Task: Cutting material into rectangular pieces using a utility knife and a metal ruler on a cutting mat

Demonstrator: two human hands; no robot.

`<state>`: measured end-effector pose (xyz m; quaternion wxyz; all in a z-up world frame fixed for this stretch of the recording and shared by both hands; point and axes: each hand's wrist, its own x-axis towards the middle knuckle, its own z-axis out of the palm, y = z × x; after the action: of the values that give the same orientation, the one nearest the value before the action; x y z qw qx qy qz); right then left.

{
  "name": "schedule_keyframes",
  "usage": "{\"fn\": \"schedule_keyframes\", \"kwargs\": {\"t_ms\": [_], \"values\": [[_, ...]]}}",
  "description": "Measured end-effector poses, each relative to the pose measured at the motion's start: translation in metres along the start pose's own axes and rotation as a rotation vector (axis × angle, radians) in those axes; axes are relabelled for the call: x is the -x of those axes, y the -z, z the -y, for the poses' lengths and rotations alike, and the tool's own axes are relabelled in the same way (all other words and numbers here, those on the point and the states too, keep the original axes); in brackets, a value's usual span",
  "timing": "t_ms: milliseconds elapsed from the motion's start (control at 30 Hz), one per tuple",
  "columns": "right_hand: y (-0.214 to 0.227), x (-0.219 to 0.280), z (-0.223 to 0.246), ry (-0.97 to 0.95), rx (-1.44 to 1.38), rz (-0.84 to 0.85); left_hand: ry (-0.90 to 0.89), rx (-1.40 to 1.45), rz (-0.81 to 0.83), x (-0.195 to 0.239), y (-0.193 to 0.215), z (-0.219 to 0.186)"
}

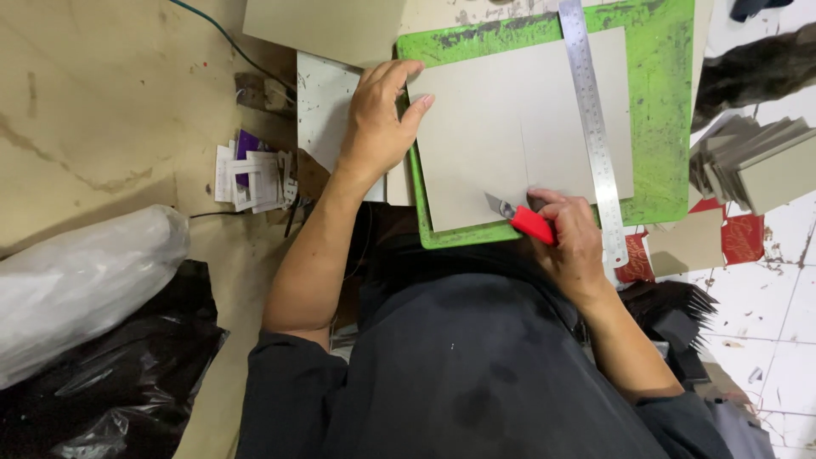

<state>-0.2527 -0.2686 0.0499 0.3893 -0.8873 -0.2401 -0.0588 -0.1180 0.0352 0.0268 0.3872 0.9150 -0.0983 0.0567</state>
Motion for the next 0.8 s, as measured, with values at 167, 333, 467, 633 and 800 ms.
{"fn": "schedule_keyframes", "kwargs": {"t_ms": [167, 333, 467, 633, 800], "values": [[0.004, 0.002, 0.000, -0.032, -0.017, 0.010, 0.280, 0.235, 0.060, 0.008, 0.025, -0.041], [0.014, 0.070, -0.063, -0.240, 0.171, -0.222, 0.332, 0.774, -0.085, 0.073, 0.025, -0.065], [0.041, 0.072, -0.049, -0.557, 0.328, -0.336, 0.444, 0.870, -0.045, 0.107, 0.014, -0.066], [0.043, 0.084, -0.065, -0.573, 0.305, -0.356, 0.441, 0.932, -0.035, 0.108, 0.013, -0.068], [0.042, 0.082, -0.063, -0.576, 0.251, -0.303, 0.485, 0.927, -0.045, 0.107, 0.013, -0.072]]}}
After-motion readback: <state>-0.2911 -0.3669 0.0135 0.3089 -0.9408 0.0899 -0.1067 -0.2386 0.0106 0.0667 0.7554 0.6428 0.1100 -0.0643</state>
